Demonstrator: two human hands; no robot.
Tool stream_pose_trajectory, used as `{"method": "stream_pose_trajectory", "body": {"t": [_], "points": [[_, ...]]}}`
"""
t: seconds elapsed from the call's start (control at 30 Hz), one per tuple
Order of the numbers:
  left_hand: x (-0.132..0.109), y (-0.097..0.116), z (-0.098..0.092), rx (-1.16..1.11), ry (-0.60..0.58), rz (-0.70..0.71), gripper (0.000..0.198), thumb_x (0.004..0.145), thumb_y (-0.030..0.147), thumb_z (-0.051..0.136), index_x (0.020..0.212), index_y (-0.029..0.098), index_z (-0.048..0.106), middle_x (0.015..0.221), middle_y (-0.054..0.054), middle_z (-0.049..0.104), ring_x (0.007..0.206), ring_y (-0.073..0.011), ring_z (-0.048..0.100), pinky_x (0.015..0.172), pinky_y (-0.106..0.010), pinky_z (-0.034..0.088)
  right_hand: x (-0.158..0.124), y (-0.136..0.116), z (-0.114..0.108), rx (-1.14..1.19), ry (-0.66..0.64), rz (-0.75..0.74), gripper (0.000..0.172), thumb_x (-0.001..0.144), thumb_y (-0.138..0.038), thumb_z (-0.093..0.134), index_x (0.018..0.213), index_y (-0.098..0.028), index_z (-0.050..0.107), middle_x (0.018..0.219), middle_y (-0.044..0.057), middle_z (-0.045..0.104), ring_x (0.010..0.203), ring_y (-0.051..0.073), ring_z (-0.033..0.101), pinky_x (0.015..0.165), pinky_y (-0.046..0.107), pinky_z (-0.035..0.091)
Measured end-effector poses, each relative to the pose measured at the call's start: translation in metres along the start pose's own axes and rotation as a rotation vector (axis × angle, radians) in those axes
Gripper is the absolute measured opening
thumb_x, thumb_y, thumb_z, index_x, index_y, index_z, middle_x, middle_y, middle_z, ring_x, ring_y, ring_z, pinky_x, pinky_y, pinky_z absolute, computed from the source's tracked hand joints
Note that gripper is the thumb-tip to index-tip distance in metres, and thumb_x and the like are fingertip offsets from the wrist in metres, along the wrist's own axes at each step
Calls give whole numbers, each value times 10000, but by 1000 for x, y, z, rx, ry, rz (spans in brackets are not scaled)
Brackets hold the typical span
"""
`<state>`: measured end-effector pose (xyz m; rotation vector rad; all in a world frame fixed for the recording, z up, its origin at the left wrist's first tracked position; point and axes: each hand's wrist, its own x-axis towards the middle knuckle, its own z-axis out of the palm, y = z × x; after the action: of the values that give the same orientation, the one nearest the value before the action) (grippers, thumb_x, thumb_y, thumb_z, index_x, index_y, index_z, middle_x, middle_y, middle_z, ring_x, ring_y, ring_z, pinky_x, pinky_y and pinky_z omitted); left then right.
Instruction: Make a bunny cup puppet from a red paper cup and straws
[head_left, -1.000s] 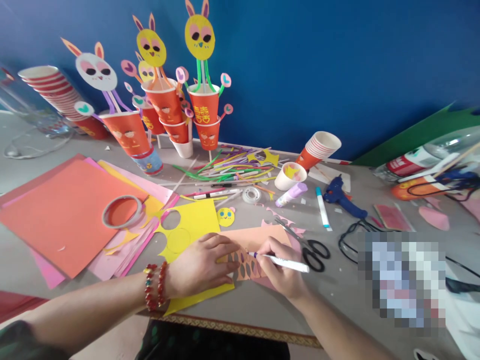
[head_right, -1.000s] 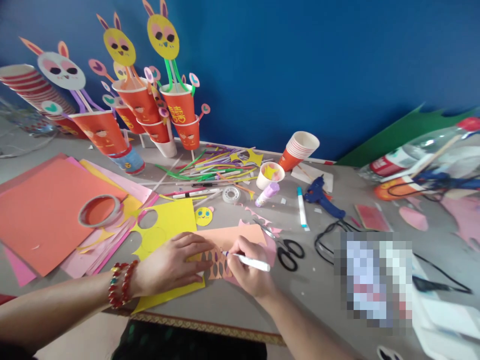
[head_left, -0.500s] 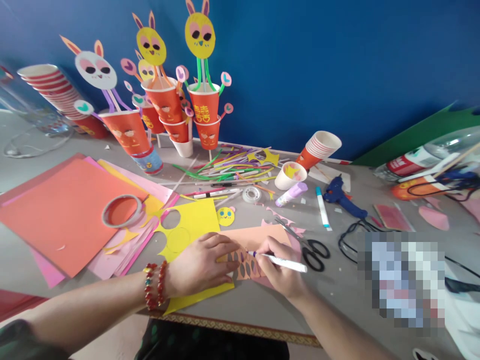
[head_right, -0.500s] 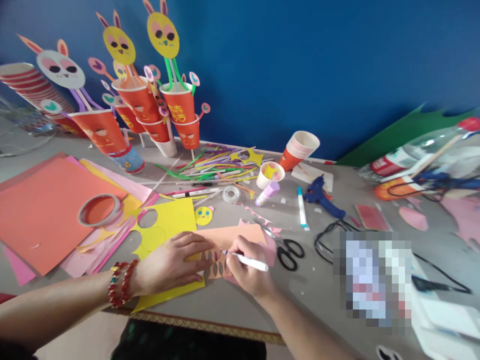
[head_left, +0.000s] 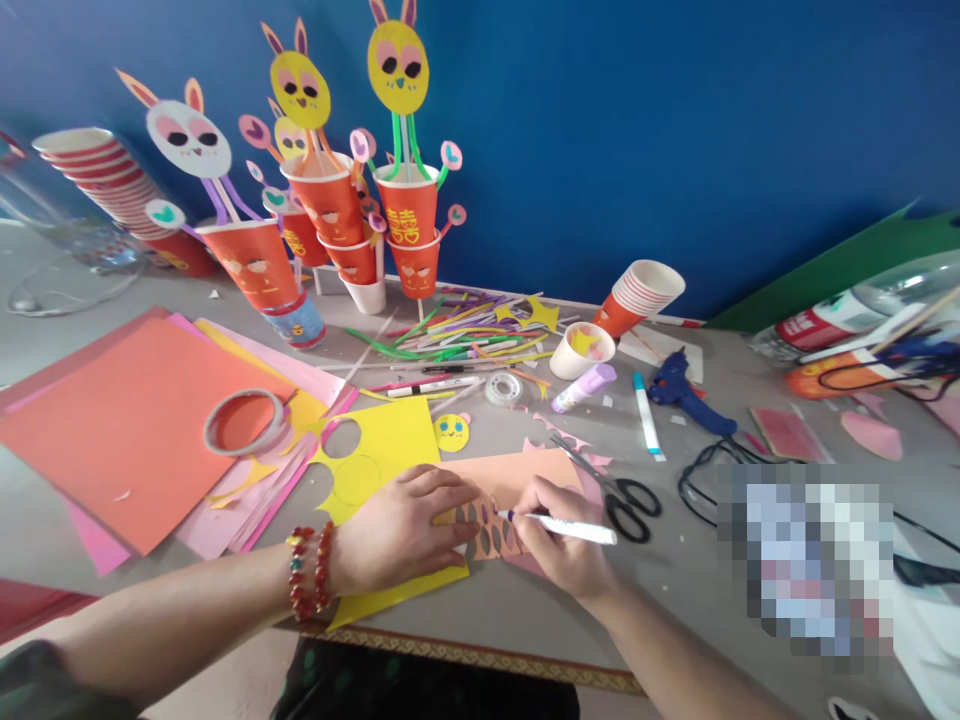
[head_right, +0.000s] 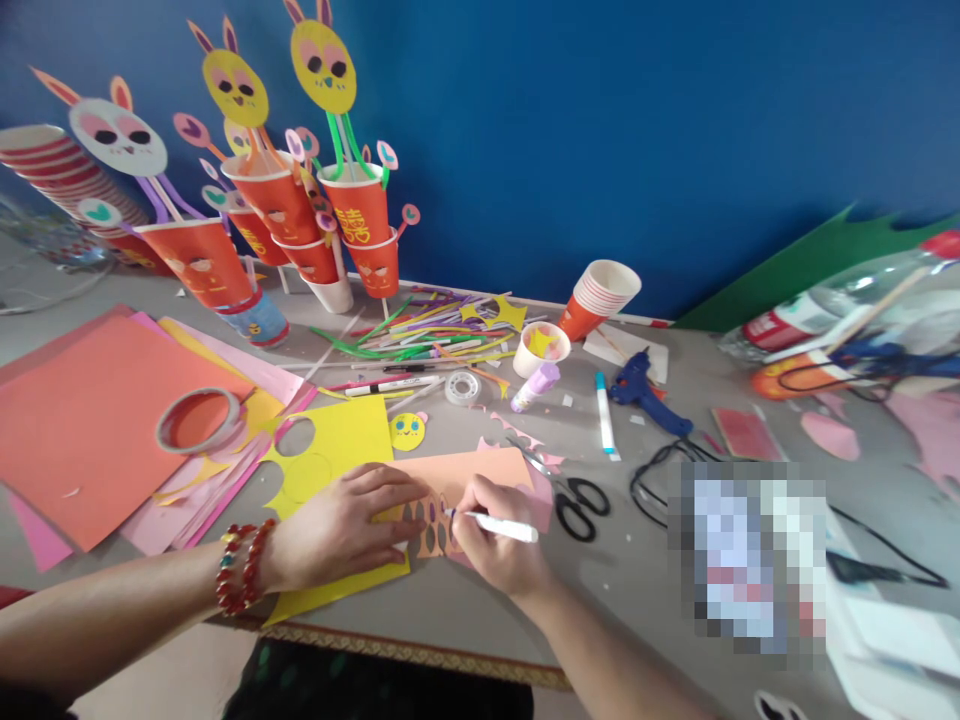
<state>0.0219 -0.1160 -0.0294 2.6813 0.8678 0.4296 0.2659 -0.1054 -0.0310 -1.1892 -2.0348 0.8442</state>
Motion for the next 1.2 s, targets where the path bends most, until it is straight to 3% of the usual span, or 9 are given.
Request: {"method": "stream_pose_trajectory", "body": {"t": [0.47,0.63,1.2], "points": [[0,0,0,-1,18,2,285,977,439,546,1153,248,665,1344,-75,637,1204,-259,568,1015,-424,447,-2,1,-1,84,-21,28,204,793,-129,489,618,-227,452,500,-56,534,429,106,451,464,238,322],[1,0,-1,-7,13,1,288,975,442,546,1139,239,669,1335,-79,641,1198,-264,568,1009,-427,453,-2,4,1,163,34,52,223,834,-127,485,641,-233,451,504,-61,527,431,108,466,450,226,340],[1,0,-1,-1,1,-1,292,978,441,540,1147,238,666,1337,-79,644,1211,-274,567,1008,-440,460,-1,3,3,86,26,44,221,849,-114,505,671,-239,464,507,-66,563,434,109,512,455,215,380]]}}
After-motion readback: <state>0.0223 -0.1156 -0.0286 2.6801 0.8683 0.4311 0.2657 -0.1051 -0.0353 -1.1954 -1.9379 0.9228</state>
